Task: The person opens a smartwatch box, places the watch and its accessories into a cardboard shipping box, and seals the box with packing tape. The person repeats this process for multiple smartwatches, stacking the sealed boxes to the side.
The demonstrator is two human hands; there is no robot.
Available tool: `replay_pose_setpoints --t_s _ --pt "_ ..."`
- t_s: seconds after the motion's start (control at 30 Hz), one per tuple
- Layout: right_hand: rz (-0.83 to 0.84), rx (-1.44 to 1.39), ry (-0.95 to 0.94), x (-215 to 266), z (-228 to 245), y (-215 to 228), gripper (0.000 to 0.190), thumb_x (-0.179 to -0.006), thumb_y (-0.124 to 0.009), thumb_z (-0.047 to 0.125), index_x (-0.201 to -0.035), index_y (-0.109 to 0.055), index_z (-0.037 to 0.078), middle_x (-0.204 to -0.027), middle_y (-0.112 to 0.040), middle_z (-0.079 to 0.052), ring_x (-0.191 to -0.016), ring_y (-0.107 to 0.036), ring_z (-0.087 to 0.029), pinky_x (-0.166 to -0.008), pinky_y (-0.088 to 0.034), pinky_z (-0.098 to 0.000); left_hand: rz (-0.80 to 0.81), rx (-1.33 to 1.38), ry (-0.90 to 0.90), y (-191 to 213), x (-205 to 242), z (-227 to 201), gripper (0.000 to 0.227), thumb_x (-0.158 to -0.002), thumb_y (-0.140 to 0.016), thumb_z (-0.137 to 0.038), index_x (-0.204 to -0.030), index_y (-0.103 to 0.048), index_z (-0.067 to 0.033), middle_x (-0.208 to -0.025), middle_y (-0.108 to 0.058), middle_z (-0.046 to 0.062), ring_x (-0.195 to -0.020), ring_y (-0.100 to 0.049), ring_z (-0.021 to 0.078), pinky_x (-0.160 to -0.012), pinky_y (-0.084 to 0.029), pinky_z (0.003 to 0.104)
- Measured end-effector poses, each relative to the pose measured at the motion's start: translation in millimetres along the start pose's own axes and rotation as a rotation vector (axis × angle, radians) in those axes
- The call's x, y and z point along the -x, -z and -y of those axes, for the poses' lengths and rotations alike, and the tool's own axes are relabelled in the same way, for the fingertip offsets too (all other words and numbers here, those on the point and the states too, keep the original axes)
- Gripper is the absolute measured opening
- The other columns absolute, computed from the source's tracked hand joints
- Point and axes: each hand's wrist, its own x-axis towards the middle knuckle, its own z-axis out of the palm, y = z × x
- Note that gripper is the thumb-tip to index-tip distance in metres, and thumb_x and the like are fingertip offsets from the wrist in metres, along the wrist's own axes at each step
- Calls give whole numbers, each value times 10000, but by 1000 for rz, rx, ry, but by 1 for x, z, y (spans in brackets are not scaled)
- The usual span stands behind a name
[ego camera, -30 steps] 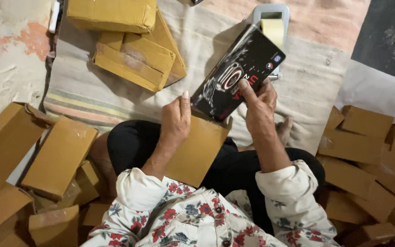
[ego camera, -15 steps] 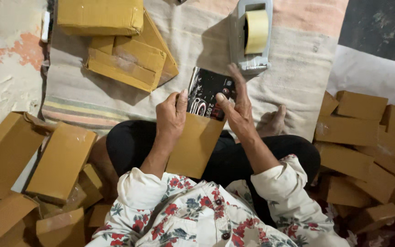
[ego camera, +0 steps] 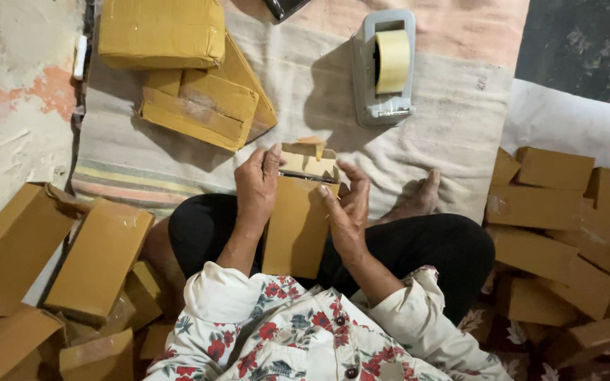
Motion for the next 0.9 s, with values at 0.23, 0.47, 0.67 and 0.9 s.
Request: replay_pose_setpoints --t_s 0.23,0.47,0.67,0.9 --pt "80 127 12 -5 -36 19 162 -1022 -675 83 -1148 -638 -11 -1228 -571 -67 -1102 -586 -124 -973 -505 -261 -44 182 -85 5 26 11 367 -1049 -687 -326 -1178 -606 8 -894 -700 71 -772 -627 125 -695 -530 278" --pt "110 266 -25 -14 -43 17 216 -1033 -658 134 -1187 -640 -17 -1143 -621 -64 -1051 -581 -124 -925 -483 -252 153 589 69 3 20 32 409 -1026 -647 -166 -1369 -500 2 -1217 -650 103 -1093 -627 137 -972 -508 283" --pt "144 130 -211 -21 -27 10 382 -996 -626 163 -1347 -586 15 -1239 -664 -60 -1127 -618 -136 -989 -518 -278 193 958 272 17 16 37 397 -990 -636 -156 -1357 -513 -70 -1169 -669 80 -1060 -641 127 -949 -518 271" --pt "135 107 -229 -22 -33 11 392 -986 -656 157 -1346 -598 11 -1242 -671 -70 -1111 -617 -127 -988 -508 -267 58 365 27 3 41 27 215 -1035 -676 -190 -1134 -686 1 -1044 -671 38 -900 -569 130 -823 -497 285"
